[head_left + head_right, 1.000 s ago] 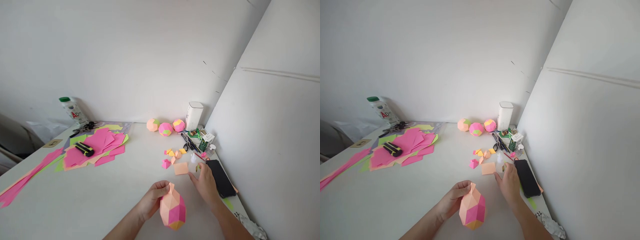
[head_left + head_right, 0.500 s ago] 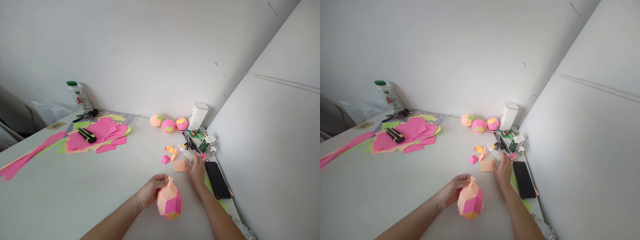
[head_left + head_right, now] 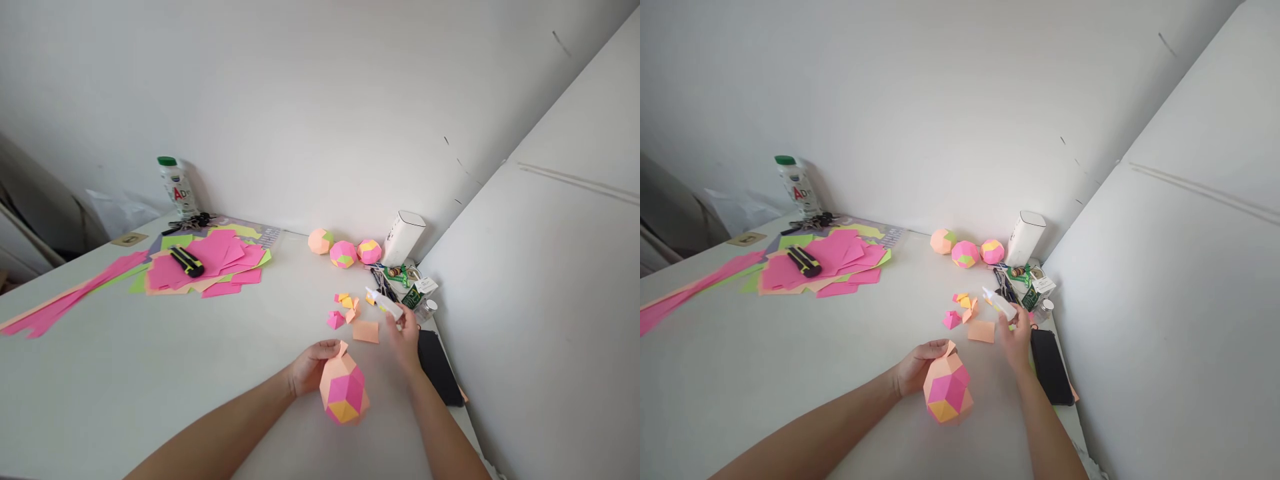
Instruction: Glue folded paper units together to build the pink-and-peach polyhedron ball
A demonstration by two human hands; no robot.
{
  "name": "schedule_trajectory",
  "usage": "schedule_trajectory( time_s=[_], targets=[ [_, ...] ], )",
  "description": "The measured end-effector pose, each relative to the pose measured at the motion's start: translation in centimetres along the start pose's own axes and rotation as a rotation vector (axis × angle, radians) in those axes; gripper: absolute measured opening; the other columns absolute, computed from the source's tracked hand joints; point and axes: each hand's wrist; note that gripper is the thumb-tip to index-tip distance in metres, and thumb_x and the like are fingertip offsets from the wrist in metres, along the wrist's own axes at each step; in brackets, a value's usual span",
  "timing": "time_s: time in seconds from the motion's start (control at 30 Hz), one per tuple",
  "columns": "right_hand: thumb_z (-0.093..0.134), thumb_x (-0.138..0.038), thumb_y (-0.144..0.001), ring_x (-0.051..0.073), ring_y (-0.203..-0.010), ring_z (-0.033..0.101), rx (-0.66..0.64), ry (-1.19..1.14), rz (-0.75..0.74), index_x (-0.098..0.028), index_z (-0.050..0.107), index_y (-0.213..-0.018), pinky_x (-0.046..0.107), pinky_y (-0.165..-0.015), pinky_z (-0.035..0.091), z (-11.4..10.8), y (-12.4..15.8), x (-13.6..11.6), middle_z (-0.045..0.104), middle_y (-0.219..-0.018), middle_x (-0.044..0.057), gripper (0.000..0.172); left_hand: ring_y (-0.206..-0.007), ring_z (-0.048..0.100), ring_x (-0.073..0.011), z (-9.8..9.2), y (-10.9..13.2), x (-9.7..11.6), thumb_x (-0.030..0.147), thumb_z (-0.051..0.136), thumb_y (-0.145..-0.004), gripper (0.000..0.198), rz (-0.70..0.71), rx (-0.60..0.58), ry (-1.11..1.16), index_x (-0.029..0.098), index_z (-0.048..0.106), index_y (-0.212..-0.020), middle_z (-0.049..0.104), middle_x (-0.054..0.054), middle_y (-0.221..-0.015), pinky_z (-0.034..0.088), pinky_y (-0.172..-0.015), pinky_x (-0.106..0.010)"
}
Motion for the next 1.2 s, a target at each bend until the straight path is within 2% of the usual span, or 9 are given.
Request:
schedule_trajectory(
  time_s=[0.17,0.2,0.27,0.33,0.4,0.57,0.77,1.03,1.2],
  targets=[
    [0.051,-0.045,-0.085,0.014,-0.061,0.056,-0.052,-0.272,0.026,-0.021,0.053,-0.099,0.032,-0.062,0.05,-1.7,-2.0,-4.8,0.061,-0.079,0.002,0.028,-0.059,0.054,-0.0148,0.0,0.3,-0.3,0.028,0.072,-0.068,0.021,-0.014,-0.01,0.029,0.013,0.059,-0.062,0.057,-0.003,-0.061,0.036,-0.06,-0.027],
    [0.053,-0.044,-0.085,0.014,-0.06,0.055,-0.079,-0.416,0.038,-0.022,0.054,-0.097,0.031,-0.06,0.049,-1.9,-2.3,-6.0,0.061,-0.081,0.002,0.025,-0.059,0.054,-0.0147,0.1,0.4,-0.3,0.028,0.072,-0.068,0.021,-0.015,-0.008,0.036,0.013,0.059,-0.063,0.057,-0.002,-0.061,0.036,-0.06,-0.026],
    [0.05,-0.045,-0.087,0.013,-0.058,0.054,-0.15,-0.583,0.041,-0.023,0.055,-0.097,0.028,-0.051,0.044,-2.4,-2.6,-8.1,0.061,-0.088,0.003,0.025,-0.061,0.055,-0.015,0.1,0.5,-0.4,0.028,0.071,-0.068,0.02,-0.016,0.002,0.052,0.013,0.059,-0.064,0.058,-0.003,-0.062,0.036,-0.061,-0.027],
    [0.049,-0.047,-0.088,0.011,-0.051,0.052,-0.27,-0.604,0.035,-0.023,0.054,-0.098,0.028,-0.047,0.042,-2.6,-2.4,-9.6,0.062,-0.098,0.006,0.026,-0.062,0.056,-0.0156,0.2,0.7,-0.4,0.028,0.072,-0.069,0.02,-0.021,0.013,0.066,0.013,0.06,-0.064,0.059,-0.003,-0.064,0.037,-0.061,-0.027],
    [0.049,-0.049,-0.088,0.012,-0.049,0.053,-0.373,-0.592,0.048,-0.024,0.05,-0.1,0.027,-0.044,0.041,-2.5,-1.8,-10.6,0.065,-0.093,0.006,0.027,-0.061,0.056,-0.0154,0.3,0.8,-0.4,0.028,0.072,-0.069,0.02,-0.032,0.024,0.078,0.013,0.06,-0.064,0.058,-0.003,-0.063,0.037,-0.06,-0.027],
    [0.05,-0.043,-0.09,0.011,-0.05,0.053,-0.622,-0.563,0.086,-0.024,0.05,-0.097,0.026,-0.046,0.041,-1.7,-0.3,-11.0,0.066,-0.094,0.005,0.021,-0.057,0.053,-0.0136,0.4,1.2,-0.4,0.027,0.072,-0.069,0.021,-0.056,0.042,0.096,0.013,0.058,-0.063,0.056,-0.002,-0.061,0.035,-0.058,-0.026],
    [0.052,-0.041,-0.089,0.01,-0.056,0.051,-0.812,-0.467,0.075,-0.023,0.051,-0.101,0.025,-0.052,0.043,-1.3,0.3,-11.4,0.062,-0.099,0.005,0.021,-0.058,0.053,-0.0137,0.3,1.4,-0.5,0.025,0.072,-0.069,0.017,-0.062,0.035,0.129,0.012,0.061,-0.066,0.058,-0.003,-0.063,0.034,-0.059,-0.026],
    [0.054,-0.041,-0.088,0.013,-0.062,0.052,-0.875,-0.353,-0.014,-0.023,0.053,-0.101,0.026,-0.056,0.043,-1.1,0.4,-11.5,0.059,-0.093,0.005,0.023,-0.066,0.055,-0.0169,0.3,1.7,-0.5,0.023,0.07,-0.07,0.014,-0.045,0.002,0.119,0.01,0.065,-0.073,0.062,-0.007,-0.071,0.036,-0.065,-0.028],
    [0.059,-0.042,-0.083,0.021,-0.078,0.056,-0.889,-0.281,-0.059,-0.023,0.055,-0.101,0.031,-0.065,0.048,-1.1,0.5,-12.0,0.06,-0.091,0.006,0.027,-0.063,0.055,-0.0165,0.7,1.8,-0.2,0.025,0.072,-0.068,0.016,-0.042,0.001,0.104,0.011,0.064,-0.067,0.061,-0.006,-0.068,0.035,-0.064,-0.028]
  ],
)
Point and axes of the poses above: each hand's wrist, its own y-axis away from the middle knuckle, its own z-axis out of the palm, x = y × z
